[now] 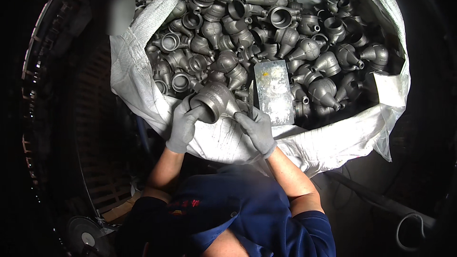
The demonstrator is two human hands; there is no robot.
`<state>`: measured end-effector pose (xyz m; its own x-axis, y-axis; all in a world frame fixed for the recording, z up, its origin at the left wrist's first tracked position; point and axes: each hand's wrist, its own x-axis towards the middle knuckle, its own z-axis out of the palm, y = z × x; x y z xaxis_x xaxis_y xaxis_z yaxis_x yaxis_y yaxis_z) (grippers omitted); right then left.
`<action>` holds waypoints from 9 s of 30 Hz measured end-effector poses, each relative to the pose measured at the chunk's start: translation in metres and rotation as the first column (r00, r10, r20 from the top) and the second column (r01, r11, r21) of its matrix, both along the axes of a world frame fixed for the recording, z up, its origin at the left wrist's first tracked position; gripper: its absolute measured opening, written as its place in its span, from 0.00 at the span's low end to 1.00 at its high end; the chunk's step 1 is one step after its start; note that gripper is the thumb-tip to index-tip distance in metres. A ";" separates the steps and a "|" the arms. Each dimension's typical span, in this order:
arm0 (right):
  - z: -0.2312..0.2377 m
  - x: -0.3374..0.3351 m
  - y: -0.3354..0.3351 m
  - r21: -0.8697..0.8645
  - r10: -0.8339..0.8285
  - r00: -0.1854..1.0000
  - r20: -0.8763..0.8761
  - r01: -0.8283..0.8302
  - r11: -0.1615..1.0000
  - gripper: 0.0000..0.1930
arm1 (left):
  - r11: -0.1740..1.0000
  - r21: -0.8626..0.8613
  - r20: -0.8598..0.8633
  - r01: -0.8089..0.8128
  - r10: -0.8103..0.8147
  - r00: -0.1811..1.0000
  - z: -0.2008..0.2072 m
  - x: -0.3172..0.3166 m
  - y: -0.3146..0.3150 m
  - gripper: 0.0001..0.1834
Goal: The person sorts metal castings from a bulk bag into plastic crates by hand, inspecting each casting as it is transferred.
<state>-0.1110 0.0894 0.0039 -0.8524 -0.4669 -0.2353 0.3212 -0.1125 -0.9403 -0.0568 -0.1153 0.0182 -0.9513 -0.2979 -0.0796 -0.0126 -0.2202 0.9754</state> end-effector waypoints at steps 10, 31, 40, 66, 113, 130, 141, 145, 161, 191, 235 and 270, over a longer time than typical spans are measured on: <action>-0.006 0.035 0.010 -0.208 0.111 0.928 0.355 -0.037 0.977 0.12 | 0.870 0.493 -0.105 -0.003 0.063 0.992 -0.016 0.019 -0.011 0.18; 0.007 0.048 0.019 -0.055 0.116 0.989 0.089 -0.111 0.992 0.20 | 0.872 0.475 -0.017 -0.119 0.144 0.989 -0.036 0.056 -0.018 0.20; -0.007 0.056 0.018 -0.143 0.157 0.931 0.329 -0.115 0.983 0.20 | 0.900 0.410 0.043 -0.147 0.142 0.989 -0.039 0.064 -0.020 0.18; 0.016 0.023 -0.010 0.251 0.258 0.880 -0.399 -0.165 0.954 0.12 | 0.861 0.496 -0.063 0.111 -0.092 0.994 -0.011 0.084 0.027 0.29; 0.035 0.063 -0.074 0.116 0.274 0.950 -0.147 -0.259 0.959 0.27 | 0.419 0.874 0.114 -0.246 0.316 0.942 -0.052 0.121 -0.037 0.35; 0.063 0.156 -0.016 -0.154 0.610 0.719 -0.333 -0.680 0.717 0.10 | 0.370 0.924 -0.304 0.092 0.570 0.763 -0.045 0.237 0.122 0.42; 0.035 0.256 -0.006 0.087 0.798 0.250 -0.548 -0.932 0.352 0.05 | 0.565 0.812 -0.445 -0.148 0.762 0.470 -0.034 0.363 0.158 0.44; 0.065 0.314 -0.030 -0.159 0.840 0.386 -0.382 -0.923 0.351 0.05 | 0.410 0.804 -0.337 -0.431 0.911 0.237 -0.008 0.409 0.193 0.39; 0.001 0.505 -0.082 0.191 0.892 0.024 -0.452 -0.974 0.122 0.11 | -0.100 0.955 -0.020 -0.280 0.918 -0.396 -0.098 0.690 0.277 0.32; -0.129 0.517 -0.124 0.668 0.839 -0.083 -0.538 -0.648 0.365 0.22 | -0.792 0.611 0.406 0.009 0.303 -0.862 -0.501 0.958 0.352 0.30; -0.007 0.141 0.087 0.056 0.649 0.760 0.033 -0.650 0.758 0.19 | 0.544 0.004 -0.174 -0.839 0.827 0.535 -0.018 0.278 0.140 0.16; -0.099 0.090 0.059 0.325 -0.170 0.974 0.151 0.113 0.939 0.14 | 0.990 -0.017 -0.313 -0.138 0.126 0.941 -0.041 -0.278 0.004 0.23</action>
